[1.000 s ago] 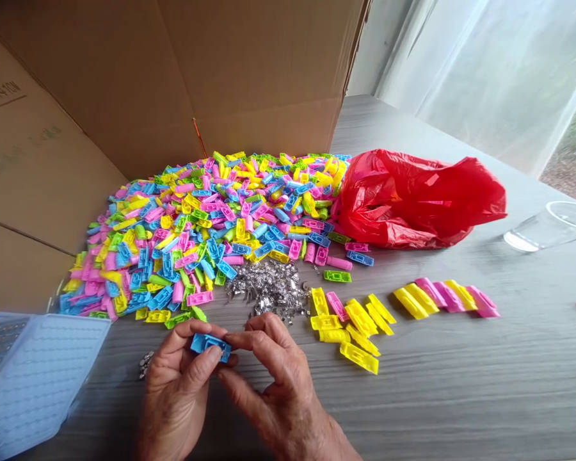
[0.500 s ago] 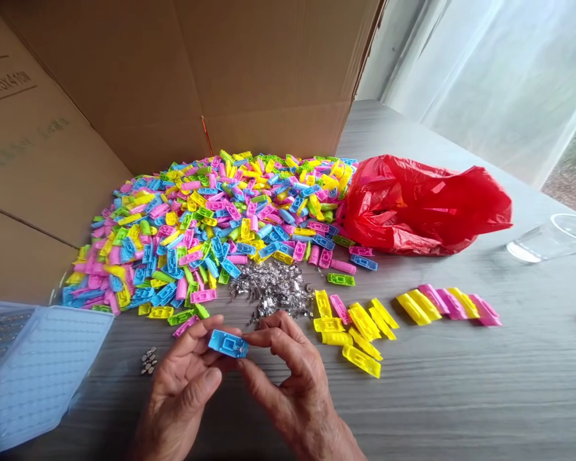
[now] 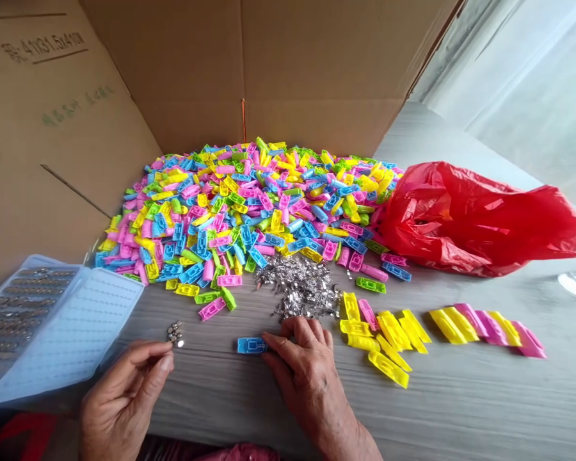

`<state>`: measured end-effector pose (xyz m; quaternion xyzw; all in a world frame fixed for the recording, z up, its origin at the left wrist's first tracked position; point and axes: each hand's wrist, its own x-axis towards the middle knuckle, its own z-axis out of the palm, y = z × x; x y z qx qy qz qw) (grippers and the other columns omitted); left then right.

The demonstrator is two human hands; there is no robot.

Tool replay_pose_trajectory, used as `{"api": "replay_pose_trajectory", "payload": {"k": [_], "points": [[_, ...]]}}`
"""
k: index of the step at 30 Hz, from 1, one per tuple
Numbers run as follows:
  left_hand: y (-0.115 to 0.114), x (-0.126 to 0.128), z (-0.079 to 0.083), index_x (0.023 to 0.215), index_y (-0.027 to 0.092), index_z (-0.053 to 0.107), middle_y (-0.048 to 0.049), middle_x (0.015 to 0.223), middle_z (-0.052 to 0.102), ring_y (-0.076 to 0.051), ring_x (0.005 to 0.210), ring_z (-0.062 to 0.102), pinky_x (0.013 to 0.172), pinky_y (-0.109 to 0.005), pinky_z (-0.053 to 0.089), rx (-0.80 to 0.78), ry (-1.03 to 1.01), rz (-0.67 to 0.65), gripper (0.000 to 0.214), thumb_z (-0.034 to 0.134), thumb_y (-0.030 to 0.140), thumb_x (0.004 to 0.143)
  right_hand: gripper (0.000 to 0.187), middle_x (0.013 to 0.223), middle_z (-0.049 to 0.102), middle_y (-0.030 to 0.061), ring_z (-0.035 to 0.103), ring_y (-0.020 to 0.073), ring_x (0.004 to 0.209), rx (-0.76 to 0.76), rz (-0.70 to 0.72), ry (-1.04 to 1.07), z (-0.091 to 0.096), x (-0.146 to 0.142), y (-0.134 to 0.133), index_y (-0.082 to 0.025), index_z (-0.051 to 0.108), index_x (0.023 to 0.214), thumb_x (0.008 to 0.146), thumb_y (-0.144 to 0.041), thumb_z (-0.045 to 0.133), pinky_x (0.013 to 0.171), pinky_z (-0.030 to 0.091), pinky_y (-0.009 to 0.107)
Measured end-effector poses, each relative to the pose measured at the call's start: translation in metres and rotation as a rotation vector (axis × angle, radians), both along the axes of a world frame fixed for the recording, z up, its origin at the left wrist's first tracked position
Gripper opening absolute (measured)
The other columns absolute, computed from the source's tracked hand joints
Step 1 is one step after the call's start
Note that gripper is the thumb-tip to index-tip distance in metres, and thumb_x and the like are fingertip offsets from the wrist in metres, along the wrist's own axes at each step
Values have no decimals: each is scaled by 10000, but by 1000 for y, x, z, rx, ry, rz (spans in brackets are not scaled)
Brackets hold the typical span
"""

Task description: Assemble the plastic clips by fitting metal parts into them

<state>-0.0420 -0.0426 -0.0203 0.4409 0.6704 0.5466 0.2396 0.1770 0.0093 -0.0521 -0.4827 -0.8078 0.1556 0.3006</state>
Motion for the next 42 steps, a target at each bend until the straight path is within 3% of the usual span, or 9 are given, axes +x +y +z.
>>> {"api": "replay_pose_trajectory", "payload": {"k": [7,11,15,18,22,27,30,34,42], "points": [[-11,-20,-7,746,235,749,-18,693,702,-190,653,634,633,-248,494,15,55,17,108,705,148,700,177,881,596,74,541,231,799,55,39,-64,-9,8,-1,-243,706,986,863,-315,601,645,439,376],[-17,-29,-4,749,243,738,-7,672,698,-177,617,629,609,-240,492,58,122,65,144,687,115,708,206,886,587,73,540,233,801,142,85,-25,7,5,6,-246,691,1015,849,-349,625,645,422,372],[-21,-34,-8,769,247,723,1,687,695,-171,644,637,638,-236,496,92,167,97,164,675,96,726,130,829,597,48,535,202,777,114,246,33,38,-32,15,-248,685,961,868,-203,605,655,401,349],[-25,-34,-13,775,243,716,0,701,696,-174,654,639,652,-246,499,98,150,101,162,668,93,738,110,756,598,38,508,189,716,68,407,-46,48,-71,18,-214,683,824,874,-176,592,645,381,345],[-29,-35,-23,813,237,709,-4,747,697,-171,697,645,667,-245,503,104,109,90,175,658,82,750,39,753,599,44,509,208,744,41,473,-208,37,-106,20,-190,673,761,789,-177,697,665,377,348],[-31,-38,-31,838,235,709,-4,768,692,-160,696,649,653,-241,520,117,74,62,164,644,105,762,130,706,593,25,498,189,699,42,426,-220,23,-116,23,-181,642,660,756,-149,725,657,362,336],[-32,-35,-23,845,225,715,-8,749,680,-128,588,621,550,-221,511,61,-99,46,116,646,156,782,138,688,594,14,515,178,696,48,426,-173,23,-110,23,-183,649,665,782,-129,698,664,381,326],[-32,-24,-7,865,179,733,-34,664,677,-79,445,528,343,-146,328,-233,-648,-69,193,700,340,763,34,761,618,37,551,166,712,76,461,116,32,-96,17,-166,668,806,833,-155,651,649,442,309],[-22,-17,-6,635,136,722,-19,496,623,-28,349,446,308,-119,170,-401,-1154,-237,336,813,458,601,87,678,592,38,540,145,631,74,584,292,49,-96,7,-153,686,811,864,-168,619,566,464,286]]}}
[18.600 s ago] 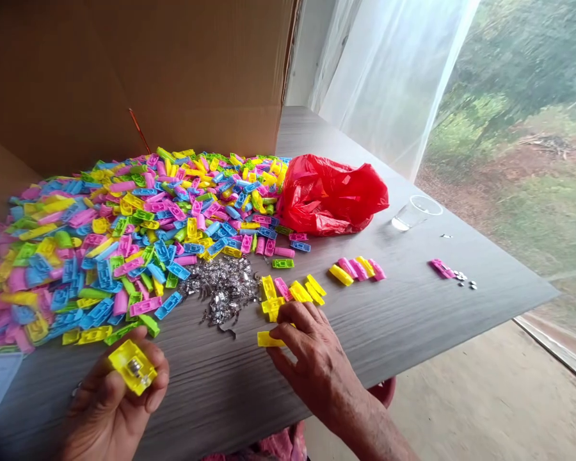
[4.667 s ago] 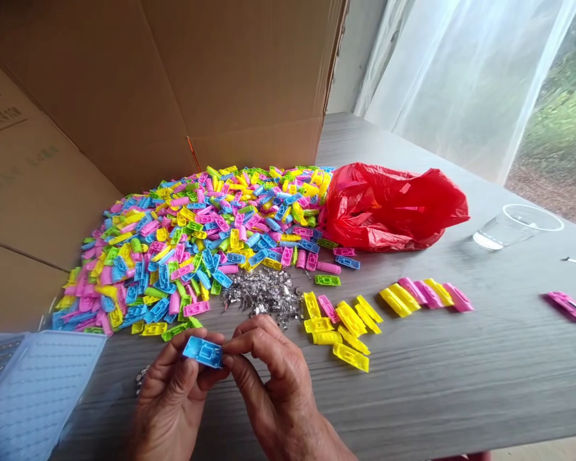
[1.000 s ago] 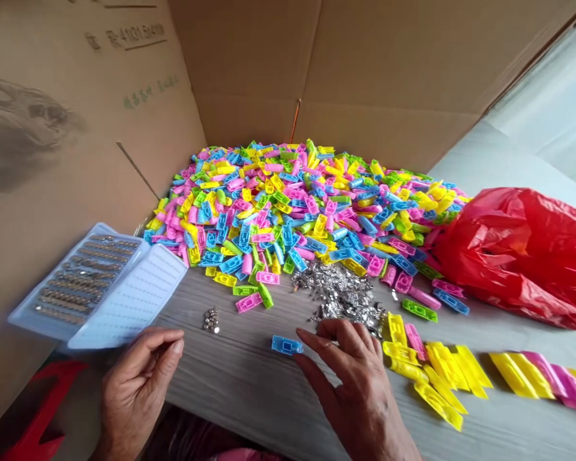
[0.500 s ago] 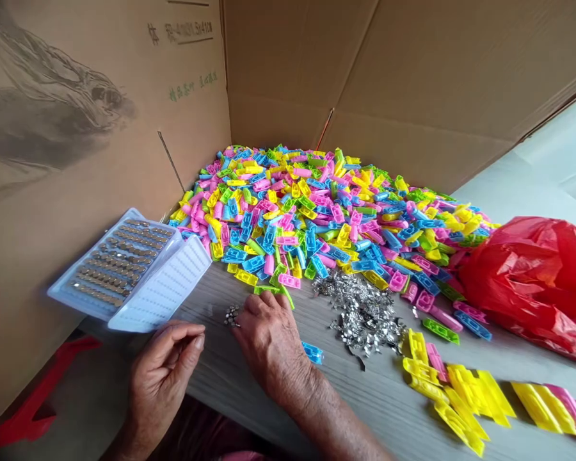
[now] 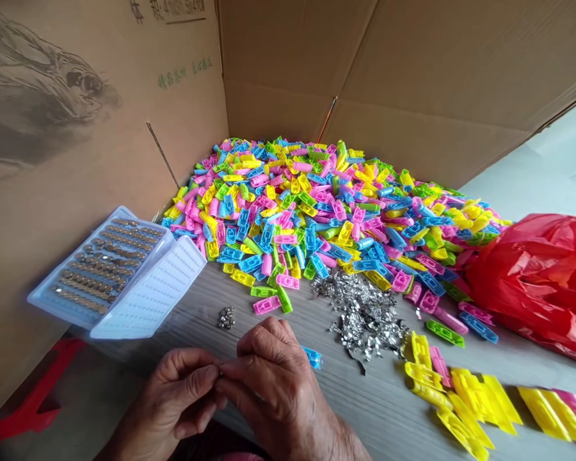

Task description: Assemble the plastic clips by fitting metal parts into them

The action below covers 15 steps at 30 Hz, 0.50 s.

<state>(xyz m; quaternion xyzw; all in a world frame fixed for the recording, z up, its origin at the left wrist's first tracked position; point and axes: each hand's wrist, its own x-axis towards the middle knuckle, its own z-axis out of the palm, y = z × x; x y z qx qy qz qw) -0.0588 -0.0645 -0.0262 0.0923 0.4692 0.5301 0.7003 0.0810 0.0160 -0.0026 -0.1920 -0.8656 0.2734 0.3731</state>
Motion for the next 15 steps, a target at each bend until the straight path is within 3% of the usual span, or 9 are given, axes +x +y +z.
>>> {"api": "replay_pose_trajectory", "payload": {"k": [6,10,13,15], "points": [[0,-2,1,573,136,714,-29,459,637,-30,320,459,299,-120,136,-78,-84,2,342,875,425,485,154,666,593,39,545,136,622,-98,98,-31,4,0,4,-155,679,765,886,-191,592,559,478,256],[1,-4,2,535,141,699,-30,443,642,-23,301,438,296,-121,120,-87,-111,57,307,876,387,486,153,783,621,48,595,147,706,-257,115,-120,1,2,13,-196,707,896,891,-296,591,593,503,253],[0,-8,2,567,146,724,-21,476,648,-5,309,410,304,-115,133,-42,-104,101,250,857,354,532,139,861,631,74,579,188,776,-124,-31,-241,-8,-2,20,-184,698,933,891,-252,583,665,495,319],[-1,-12,2,595,148,738,-13,491,641,2,321,397,311,-112,140,-21,-60,142,232,846,349,556,99,794,619,58,542,196,752,4,-77,-389,-14,-7,24,-182,693,842,870,-191,598,672,455,336]]}}
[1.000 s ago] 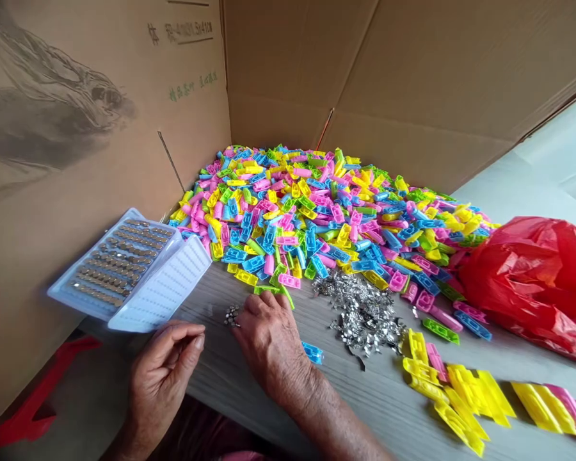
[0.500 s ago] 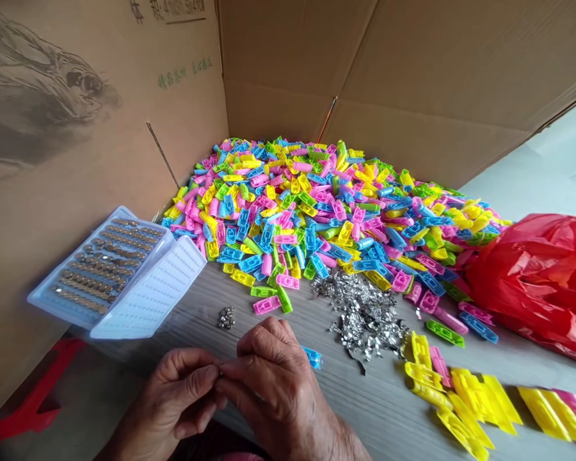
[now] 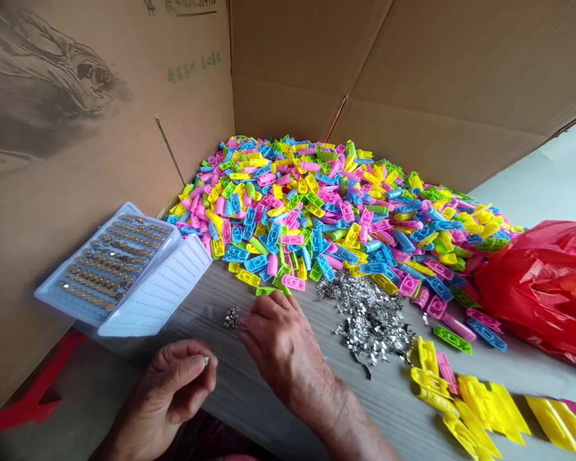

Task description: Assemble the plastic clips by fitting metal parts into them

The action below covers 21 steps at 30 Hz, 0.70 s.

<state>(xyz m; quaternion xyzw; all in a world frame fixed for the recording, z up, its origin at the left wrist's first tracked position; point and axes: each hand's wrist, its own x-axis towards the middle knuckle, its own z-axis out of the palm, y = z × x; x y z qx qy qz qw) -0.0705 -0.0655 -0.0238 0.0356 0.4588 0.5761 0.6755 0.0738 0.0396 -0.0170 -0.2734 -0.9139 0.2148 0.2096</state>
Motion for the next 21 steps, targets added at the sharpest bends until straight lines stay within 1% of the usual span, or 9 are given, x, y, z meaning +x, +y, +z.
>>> {"api": "replay_pose_trajectory", "payload": {"k": [2,4,8,13,16,18,21], "points": [[-2,-3,-1,619,155,746,-8,495,637,-1,333,398,317,-113,149,0,47,38,229,844,353,559,118,716,587,31,507,185,712,59,24,-116,-5,-7,1,-184,664,724,835,-156,636,648,411,318],[-3,-6,-1,642,166,753,-5,501,637,-5,342,400,320,-114,158,-9,76,64,233,844,362,555,179,680,562,17,484,172,691,79,34,-158,-7,-13,1,-179,619,640,811,-145,663,628,376,298],[-4,-7,-3,657,176,758,-3,508,634,-6,348,394,320,-115,169,-11,106,73,239,839,377,558,235,649,540,7,458,155,667,95,39,-155,-9,-18,0,-169,576,590,798,-124,672,620,343,284],[-2,-5,-2,671,167,764,-9,513,638,-7,349,398,323,-116,168,21,86,61,243,839,375,570,248,641,547,6,461,149,655,95,56,-120,-9,-16,1,-166,556,558,760,-72,666,629,347,285],[-1,-2,0,671,158,767,-14,516,641,-10,353,414,328,-117,171,36,75,58,231,842,357,580,202,648,566,17,488,160,661,83,28,-57,-6,-9,0,-171,601,602,776,-69,617,640,381,301],[-1,1,2,673,160,769,-17,516,644,-17,364,439,333,-116,177,31,75,63,221,846,346,581,166,672,586,27,526,167,687,47,10,44,0,-2,-2,-173,639,673,808,-96,581,648,422,305],[0,7,4,670,167,773,-22,503,653,-23,361,456,332,-115,179,24,62,62,226,858,346,563,110,701,591,24,560,156,678,-133,-14,299,12,7,-10,-187,660,766,833,-136,589,597,457,284]]}}
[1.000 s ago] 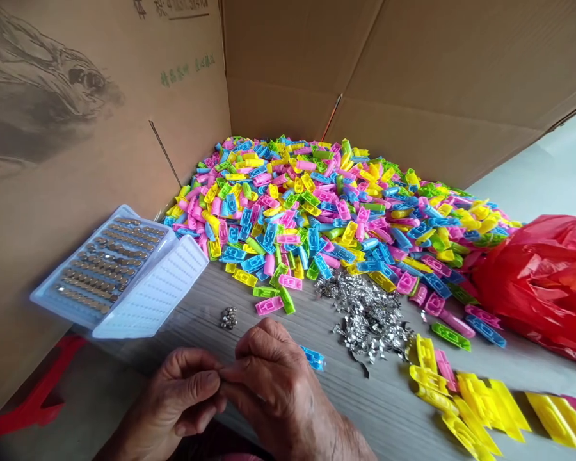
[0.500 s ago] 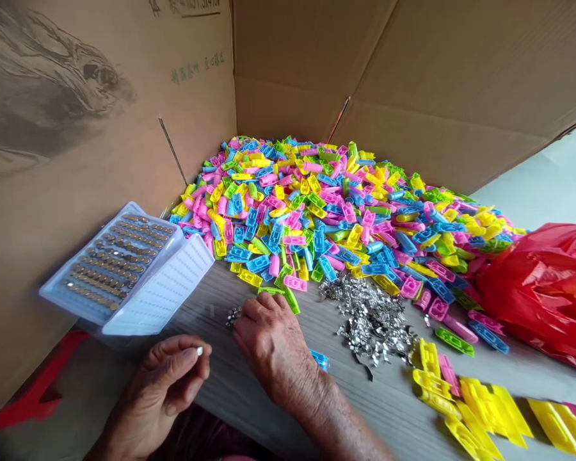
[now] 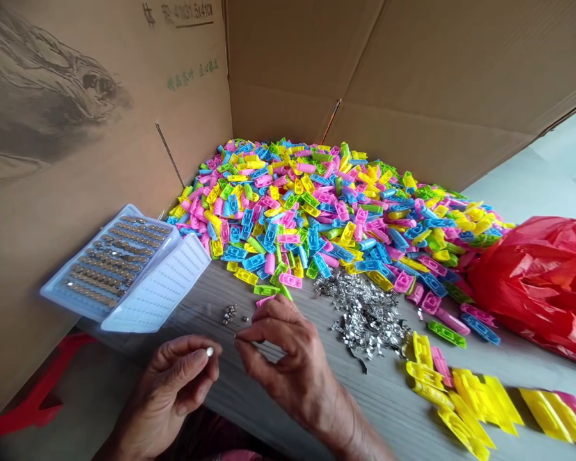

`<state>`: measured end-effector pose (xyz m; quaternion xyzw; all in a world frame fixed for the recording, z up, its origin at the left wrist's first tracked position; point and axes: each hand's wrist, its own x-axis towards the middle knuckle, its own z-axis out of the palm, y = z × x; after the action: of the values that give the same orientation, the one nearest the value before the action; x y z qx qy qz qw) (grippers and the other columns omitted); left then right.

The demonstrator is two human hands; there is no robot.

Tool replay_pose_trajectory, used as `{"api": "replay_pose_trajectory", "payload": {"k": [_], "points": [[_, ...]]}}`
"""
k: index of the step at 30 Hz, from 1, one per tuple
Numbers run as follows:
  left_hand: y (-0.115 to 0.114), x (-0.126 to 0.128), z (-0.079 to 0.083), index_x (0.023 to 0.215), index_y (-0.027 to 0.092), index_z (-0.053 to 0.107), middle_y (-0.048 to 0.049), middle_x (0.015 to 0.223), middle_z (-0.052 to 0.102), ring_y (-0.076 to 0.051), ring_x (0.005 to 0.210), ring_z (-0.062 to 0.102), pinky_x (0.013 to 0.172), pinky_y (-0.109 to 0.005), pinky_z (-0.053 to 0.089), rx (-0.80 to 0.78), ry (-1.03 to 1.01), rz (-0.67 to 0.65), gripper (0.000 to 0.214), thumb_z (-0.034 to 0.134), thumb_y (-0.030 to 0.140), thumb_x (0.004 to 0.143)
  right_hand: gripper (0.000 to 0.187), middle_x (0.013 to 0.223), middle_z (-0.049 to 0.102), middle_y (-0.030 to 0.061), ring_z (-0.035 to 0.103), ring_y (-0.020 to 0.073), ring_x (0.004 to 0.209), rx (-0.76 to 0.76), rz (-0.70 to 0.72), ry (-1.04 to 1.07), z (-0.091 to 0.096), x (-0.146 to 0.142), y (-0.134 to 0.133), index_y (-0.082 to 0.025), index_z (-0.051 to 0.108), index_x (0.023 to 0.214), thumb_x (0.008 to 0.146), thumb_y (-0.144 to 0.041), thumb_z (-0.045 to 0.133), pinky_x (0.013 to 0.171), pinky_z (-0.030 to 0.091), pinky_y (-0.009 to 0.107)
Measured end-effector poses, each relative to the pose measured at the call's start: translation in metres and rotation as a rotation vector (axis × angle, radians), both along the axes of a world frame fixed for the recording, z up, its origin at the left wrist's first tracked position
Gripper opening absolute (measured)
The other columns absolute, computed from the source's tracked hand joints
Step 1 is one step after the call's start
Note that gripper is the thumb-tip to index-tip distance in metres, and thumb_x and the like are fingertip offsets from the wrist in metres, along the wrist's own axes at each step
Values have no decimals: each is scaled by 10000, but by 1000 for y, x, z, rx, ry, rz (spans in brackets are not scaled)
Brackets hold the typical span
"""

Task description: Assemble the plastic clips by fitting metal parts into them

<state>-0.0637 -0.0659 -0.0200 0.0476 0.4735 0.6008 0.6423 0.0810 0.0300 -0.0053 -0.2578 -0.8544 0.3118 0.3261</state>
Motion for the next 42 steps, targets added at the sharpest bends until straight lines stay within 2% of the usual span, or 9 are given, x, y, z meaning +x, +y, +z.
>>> {"api": "replay_pose_trajectory", "payload": {"k": [2,5,15,23,27,29,32,36,42], "points": [[1,5,1,668,178,777,-26,504,665,-22,358,455,330,-114,182,13,-34,-9,225,866,349,551,97,708,580,15,560,148,661,-121,8,155,6,4,-7,-201,664,798,823,-122,613,578,462,280],[4,13,2,679,205,785,-20,518,673,-18,364,452,331,-109,196,59,-90,-17,195,865,339,561,128,712,566,15,555,147,663,-136,23,258,8,5,-16,-199,670,817,813,-86,611,602,474,294],[7,26,5,675,201,785,4,478,633,-13,350,426,326,-107,212,83,-95,-30,180,858,332,575,154,709,556,14,546,143,659,-33,-5,277,3,10,-18,-186,664,831,789,-47,612,600,477,290],[5,26,2,660,183,774,6,464,609,-23,344,377,327,-138,194,80,-37,-44,201,853,333,551,110,720,544,15,540,141,666,-66,19,266,5,12,-20,-191,653,822,813,-87,617,569,470,262],[4,24,1,621,160,750,1,461,599,-18,339,342,338,-150,175,81,-27,-82,181,819,319,565,39,754,567,25,556,156,698,-52,48,191,4,19,-14,-204,648,884,864,-207,615,595,488,283],[4,23,1,582,152,726,-1,459,600,-13,330,334,340,-149,160,56,-21,-75,155,799,289,572,92,814,594,41,573,173,758,-25,37,98,2,23,-5,-205,658,931,865,-260,624,624,497,293],[4,18,2,537,141,685,11,445,575,-13,334,340,344,-144,144,10,34,-13,150,769,260,574,96,852,619,58,556,200,804,43,-46,-128,-3,24,10,-193,674,935,873,-204,601,674,480,330],[5,10,3,519,137,649,21,446,561,-17,339,356,345,-140,145,-34,109,61,146,746,238,557,147,756,608,55,504,211,772,203,-39,-405,-6,11,19,-182,673,767,862,-122,579,732,405,377],[4,5,3,505,141,637,20,447,557,-21,341,349,346,-144,156,-37,122,70,147,736,235,558,263,674,580,36,471,200,728,226,15,-467,-11,-13,18,-180,578,562,806,-102,641,693,351,353]]}}
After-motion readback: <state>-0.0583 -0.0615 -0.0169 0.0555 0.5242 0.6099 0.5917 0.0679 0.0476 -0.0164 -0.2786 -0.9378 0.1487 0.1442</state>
